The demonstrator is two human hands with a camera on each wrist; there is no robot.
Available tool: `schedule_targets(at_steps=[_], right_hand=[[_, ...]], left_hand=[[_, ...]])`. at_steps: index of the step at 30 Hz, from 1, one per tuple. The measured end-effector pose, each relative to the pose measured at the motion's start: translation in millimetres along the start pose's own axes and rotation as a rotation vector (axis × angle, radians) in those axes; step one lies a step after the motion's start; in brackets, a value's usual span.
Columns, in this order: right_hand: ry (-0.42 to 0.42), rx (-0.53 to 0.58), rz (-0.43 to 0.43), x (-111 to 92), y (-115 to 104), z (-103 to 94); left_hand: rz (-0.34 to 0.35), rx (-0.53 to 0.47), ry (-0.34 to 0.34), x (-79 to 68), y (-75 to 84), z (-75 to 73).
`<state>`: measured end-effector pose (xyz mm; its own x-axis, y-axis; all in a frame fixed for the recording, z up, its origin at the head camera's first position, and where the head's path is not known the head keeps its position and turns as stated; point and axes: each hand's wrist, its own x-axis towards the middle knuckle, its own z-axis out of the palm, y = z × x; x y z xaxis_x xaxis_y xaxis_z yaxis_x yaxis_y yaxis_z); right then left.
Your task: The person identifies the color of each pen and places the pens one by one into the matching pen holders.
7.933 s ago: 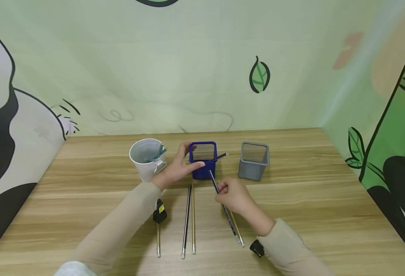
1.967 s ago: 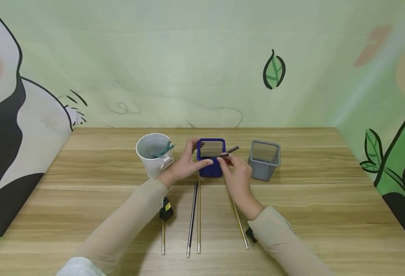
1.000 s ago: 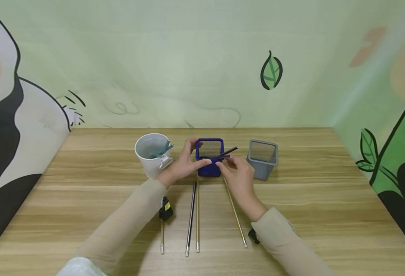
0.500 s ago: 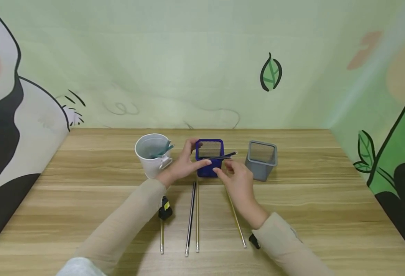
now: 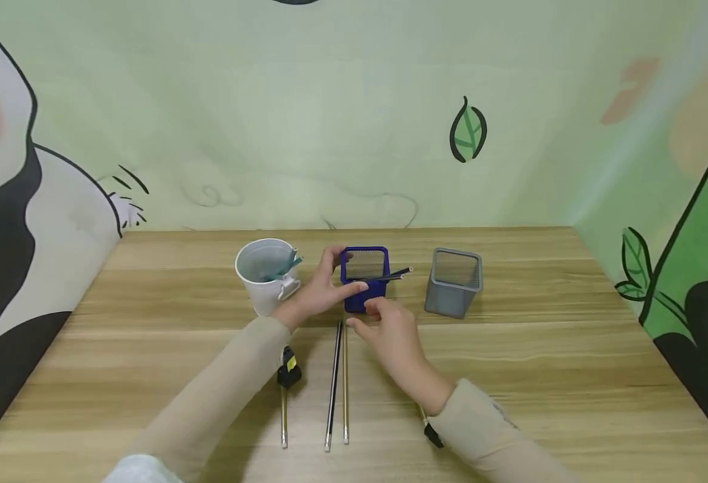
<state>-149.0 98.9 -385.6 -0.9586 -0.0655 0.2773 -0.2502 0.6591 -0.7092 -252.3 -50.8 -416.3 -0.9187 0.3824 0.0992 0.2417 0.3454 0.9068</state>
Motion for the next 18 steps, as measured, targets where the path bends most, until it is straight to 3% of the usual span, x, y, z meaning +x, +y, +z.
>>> schedule_targets(at_steps=[18], right_hand=[[-0.138, -0.018, 0.026, -12.3, -6.9, 16.1]], left_hand=[[-0.015, -0.018, 0.007, -0.9, -1.8, 1.5]])
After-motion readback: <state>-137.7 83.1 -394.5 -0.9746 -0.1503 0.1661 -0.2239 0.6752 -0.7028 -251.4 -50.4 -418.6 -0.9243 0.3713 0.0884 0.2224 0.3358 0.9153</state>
